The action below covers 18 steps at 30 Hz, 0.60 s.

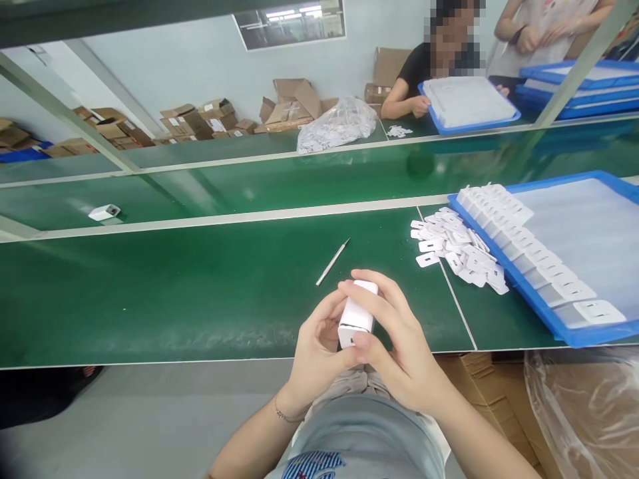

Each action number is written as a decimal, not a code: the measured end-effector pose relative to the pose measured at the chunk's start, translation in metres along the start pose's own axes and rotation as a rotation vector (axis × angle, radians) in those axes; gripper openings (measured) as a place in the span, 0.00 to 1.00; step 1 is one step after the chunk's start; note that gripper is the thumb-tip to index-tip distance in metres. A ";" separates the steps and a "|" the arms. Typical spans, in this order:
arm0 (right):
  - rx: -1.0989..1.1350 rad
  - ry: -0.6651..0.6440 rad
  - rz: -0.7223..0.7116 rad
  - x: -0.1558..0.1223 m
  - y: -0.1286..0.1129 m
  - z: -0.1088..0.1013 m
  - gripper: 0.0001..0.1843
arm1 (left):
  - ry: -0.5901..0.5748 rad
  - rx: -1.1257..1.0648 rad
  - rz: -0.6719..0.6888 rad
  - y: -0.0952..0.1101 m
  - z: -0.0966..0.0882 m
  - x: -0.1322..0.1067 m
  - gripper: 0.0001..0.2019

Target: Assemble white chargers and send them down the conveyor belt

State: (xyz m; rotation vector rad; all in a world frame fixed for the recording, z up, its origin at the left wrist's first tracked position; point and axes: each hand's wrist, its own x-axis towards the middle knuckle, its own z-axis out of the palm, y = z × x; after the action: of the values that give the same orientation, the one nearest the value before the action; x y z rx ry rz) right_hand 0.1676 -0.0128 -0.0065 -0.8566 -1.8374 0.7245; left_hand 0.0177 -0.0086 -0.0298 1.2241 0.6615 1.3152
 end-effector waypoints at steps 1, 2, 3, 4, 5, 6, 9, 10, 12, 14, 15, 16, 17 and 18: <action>-0.004 -0.008 0.016 0.000 -0.003 -0.001 0.22 | 0.002 -0.009 -0.014 0.000 0.000 0.000 0.35; 0.003 -0.008 0.026 0.000 -0.006 -0.002 0.21 | 0.006 -0.014 -0.033 0.001 0.001 -0.001 0.34; 0.019 -0.001 0.030 0.000 -0.007 -0.002 0.20 | 0.015 -0.017 -0.053 0.002 0.002 -0.001 0.34; 0.039 0.014 0.026 0.000 -0.009 -0.002 0.19 | 0.024 -0.019 -0.069 0.003 0.003 -0.001 0.34; 0.060 0.034 0.017 0.000 -0.009 -0.002 0.18 | 0.033 -0.021 -0.074 0.004 0.004 -0.001 0.34; 0.079 0.055 0.004 0.000 -0.009 -0.001 0.18 | 0.038 -0.024 -0.064 0.004 0.005 -0.001 0.34; 0.116 0.077 -0.036 0.001 -0.006 0.002 0.19 | 0.010 -0.046 0.007 0.005 0.005 -0.002 0.32; 0.123 0.078 -0.052 0.001 -0.005 0.003 0.19 | -0.012 -0.056 0.033 0.004 0.004 -0.002 0.31; 0.122 0.075 -0.086 0.002 -0.004 0.003 0.20 | -0.052 -0.073 0.077 0.002 0.003 -0.003 0.29; 0.111 0.067 -0.120 0.004 -0.005 0.003 0.20 | -0.065 -0.071 0.119 -0.001 0.003 -0.005 0.30; 0.110 0.059 -0.139 0.004 -0.005 0.002 0.21 | -0.057 -0.060 0.145 -0.003 0.003 -0.006 0.31; 0.114 0.046 -0.158 0.005 -0.006 0.001 0.21 | -0.042 -0.043 0.179 -0.004 0.003 -0.007 0.32; 0.118 0.029 -0.177 0.006 -0.006 -0.001 0.22 | -0.025 -0.019 0.218 -0.006 0.004 -0.008 0.33; 0.123 0.009 -0.196 0.007 -0.007 -0.003 0.23 | -0.013 0.012 0.258 -0.007 0.004 -0.009 0.35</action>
State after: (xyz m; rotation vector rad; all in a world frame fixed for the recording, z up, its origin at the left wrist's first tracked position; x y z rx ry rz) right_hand 0.1667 -0.0105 0.0033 -0.5894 -1.8183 0.6996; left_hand 0.0216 -0.0170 -0.0375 1.3601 0.5145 1.5153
